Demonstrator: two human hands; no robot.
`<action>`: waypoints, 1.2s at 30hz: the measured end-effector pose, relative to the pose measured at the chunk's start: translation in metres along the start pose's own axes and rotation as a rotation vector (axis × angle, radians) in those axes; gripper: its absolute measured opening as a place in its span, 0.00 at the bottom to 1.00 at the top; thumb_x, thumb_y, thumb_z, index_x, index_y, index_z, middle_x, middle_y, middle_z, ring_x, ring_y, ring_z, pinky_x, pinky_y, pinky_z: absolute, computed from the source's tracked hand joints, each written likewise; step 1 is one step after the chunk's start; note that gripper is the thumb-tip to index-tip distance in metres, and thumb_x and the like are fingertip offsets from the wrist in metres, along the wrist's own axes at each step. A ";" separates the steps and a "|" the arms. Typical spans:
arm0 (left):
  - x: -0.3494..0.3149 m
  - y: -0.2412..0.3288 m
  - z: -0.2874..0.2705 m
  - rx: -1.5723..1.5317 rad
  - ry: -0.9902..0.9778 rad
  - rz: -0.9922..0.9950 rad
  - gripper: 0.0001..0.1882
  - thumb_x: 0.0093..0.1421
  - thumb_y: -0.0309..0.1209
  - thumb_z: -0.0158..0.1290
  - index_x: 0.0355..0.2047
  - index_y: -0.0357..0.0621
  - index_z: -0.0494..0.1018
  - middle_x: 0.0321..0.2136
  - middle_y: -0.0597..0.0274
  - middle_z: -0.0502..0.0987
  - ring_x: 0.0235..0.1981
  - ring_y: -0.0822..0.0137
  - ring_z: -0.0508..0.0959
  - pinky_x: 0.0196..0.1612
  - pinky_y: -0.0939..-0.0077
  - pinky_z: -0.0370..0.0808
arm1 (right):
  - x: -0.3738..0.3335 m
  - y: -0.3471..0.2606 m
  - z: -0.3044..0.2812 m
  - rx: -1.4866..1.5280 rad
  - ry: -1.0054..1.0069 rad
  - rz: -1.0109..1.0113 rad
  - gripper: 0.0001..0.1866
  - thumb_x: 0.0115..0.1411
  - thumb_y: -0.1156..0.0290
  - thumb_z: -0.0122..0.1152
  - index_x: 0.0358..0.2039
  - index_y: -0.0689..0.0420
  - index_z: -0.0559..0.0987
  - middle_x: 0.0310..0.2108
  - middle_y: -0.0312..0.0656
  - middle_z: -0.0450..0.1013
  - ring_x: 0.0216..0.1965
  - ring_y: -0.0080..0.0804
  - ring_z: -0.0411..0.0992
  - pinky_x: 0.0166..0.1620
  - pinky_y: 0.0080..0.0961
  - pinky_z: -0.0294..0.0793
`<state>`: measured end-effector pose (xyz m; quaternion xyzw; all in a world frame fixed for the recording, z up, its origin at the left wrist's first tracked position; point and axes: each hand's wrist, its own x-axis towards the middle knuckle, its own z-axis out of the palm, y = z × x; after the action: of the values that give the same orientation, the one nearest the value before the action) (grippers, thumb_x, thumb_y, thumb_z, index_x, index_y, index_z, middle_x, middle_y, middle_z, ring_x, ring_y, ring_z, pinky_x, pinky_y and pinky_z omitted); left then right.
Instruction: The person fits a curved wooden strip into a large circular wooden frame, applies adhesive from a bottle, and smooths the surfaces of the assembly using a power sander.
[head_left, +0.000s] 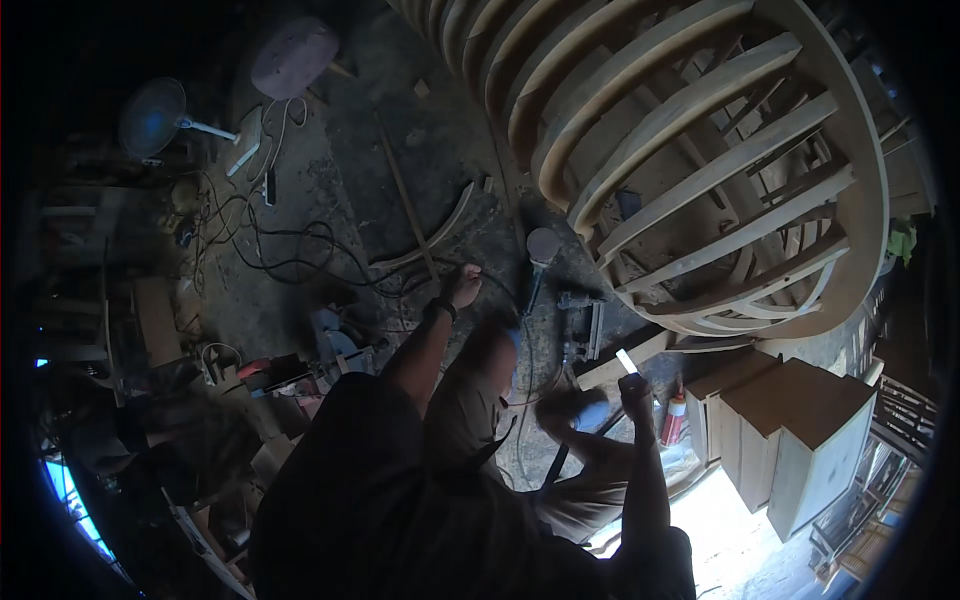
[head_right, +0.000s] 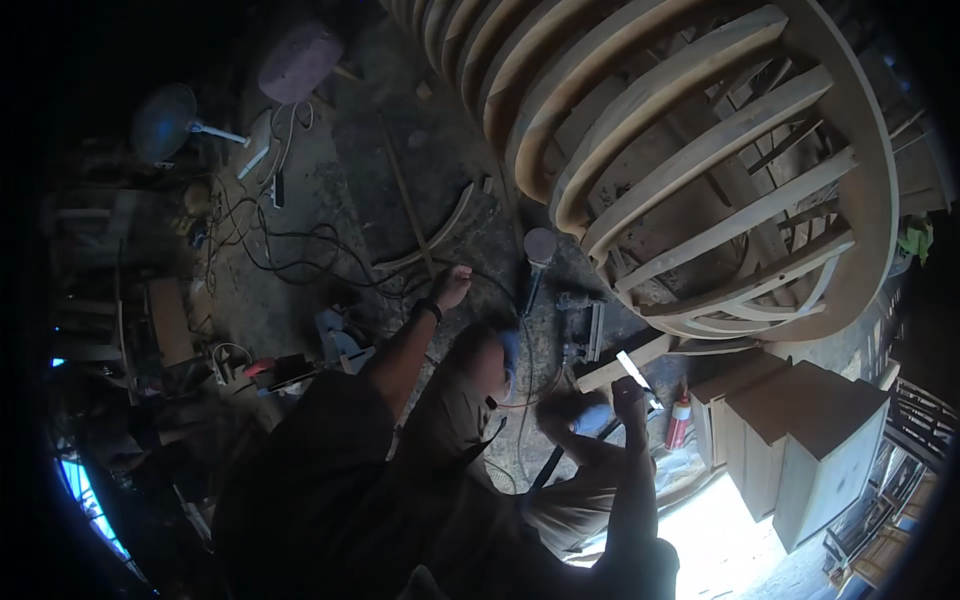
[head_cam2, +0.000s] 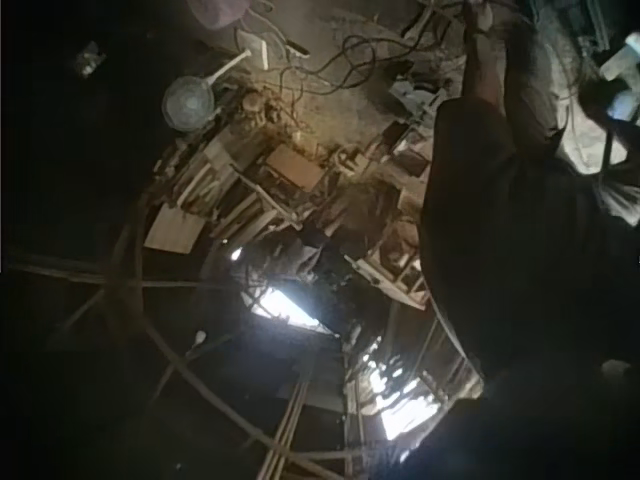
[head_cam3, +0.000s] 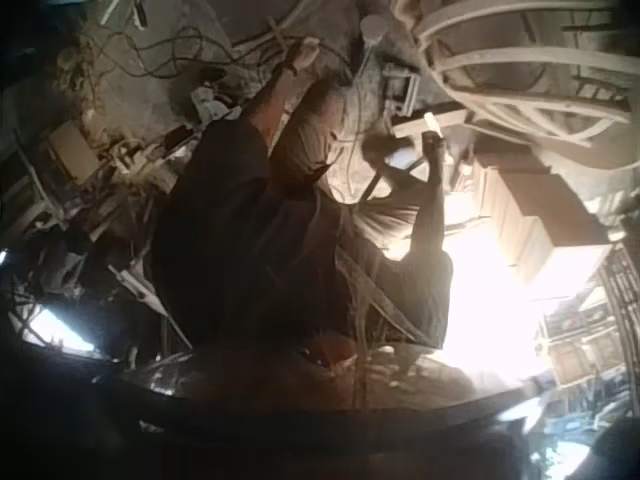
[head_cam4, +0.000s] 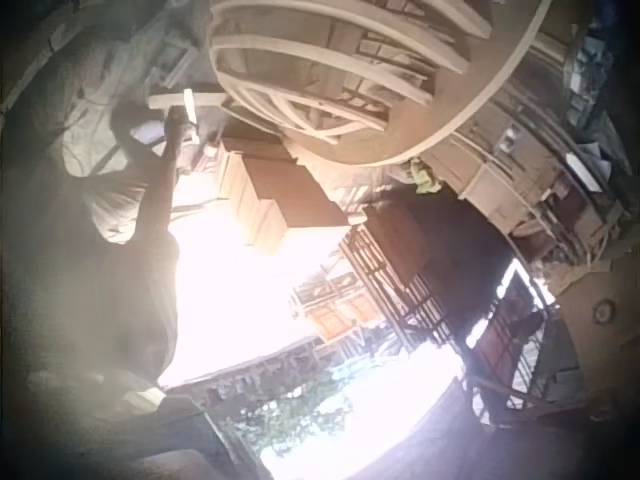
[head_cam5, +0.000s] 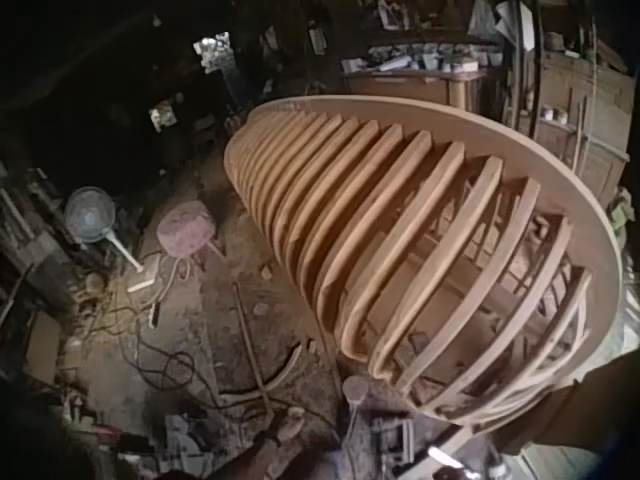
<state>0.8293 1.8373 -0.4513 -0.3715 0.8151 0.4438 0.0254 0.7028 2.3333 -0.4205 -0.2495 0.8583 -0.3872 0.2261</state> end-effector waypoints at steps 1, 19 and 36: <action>0.013 -0.029 0.009 0.010 0.048 -0.002 0.18 0.55 0.32 0.57 0.46 0.41 0.74 0.41 0.50 0.80 0.45 0.53 0.80 0.49 0.64 0.76 | 0.010 0.020 0.008 -0.020 -0.056 0.005 0.07 0.61 0.70 0.57 0.31 0.60 0.78 0.27 0.51 0.76 0.31 0.47 0.78 0.33 0.37 0.76; 0.242 -0.313 0.050 1.337 0.349 0.267 0.26 0.67 0.45 0.43 0.58 0.41 0.72 0.45 0.48 0.79 0.43 0.46 0.80 0.50 0.46 0.75 | 0.078 0.006 -0.017 -0.126 -0.225 0.184 0.16 0.63 0.58 0.60 0.42 0.57 0.78 0.38 0.49 0.79 0.42 0.45 0.79 0.44 0.38 0.76; 0.194 -0.245 0.006 0.600 0.883 0.453 0.23 0.70 0.44 0.46 0.53 0.35 0.70 0.45 0.45 0.77 0.49 0.49 0.77 0.53 0.56 0.73 | 0.125 -0.056 -0.006 -0.157 -0.217 -0.082 0.18 0.63 0.57 0.58 0.44 0.60 0.76 0.37 0.53 0.78 0.41 0.51 0.77 0.43 0.43 0.74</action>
<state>0.8417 1.6478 -0.6994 -0.3144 0.8978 -0.0093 -0.3084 0.6166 2.2293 -0.3977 -0.3416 0.8456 -0.2985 0.2815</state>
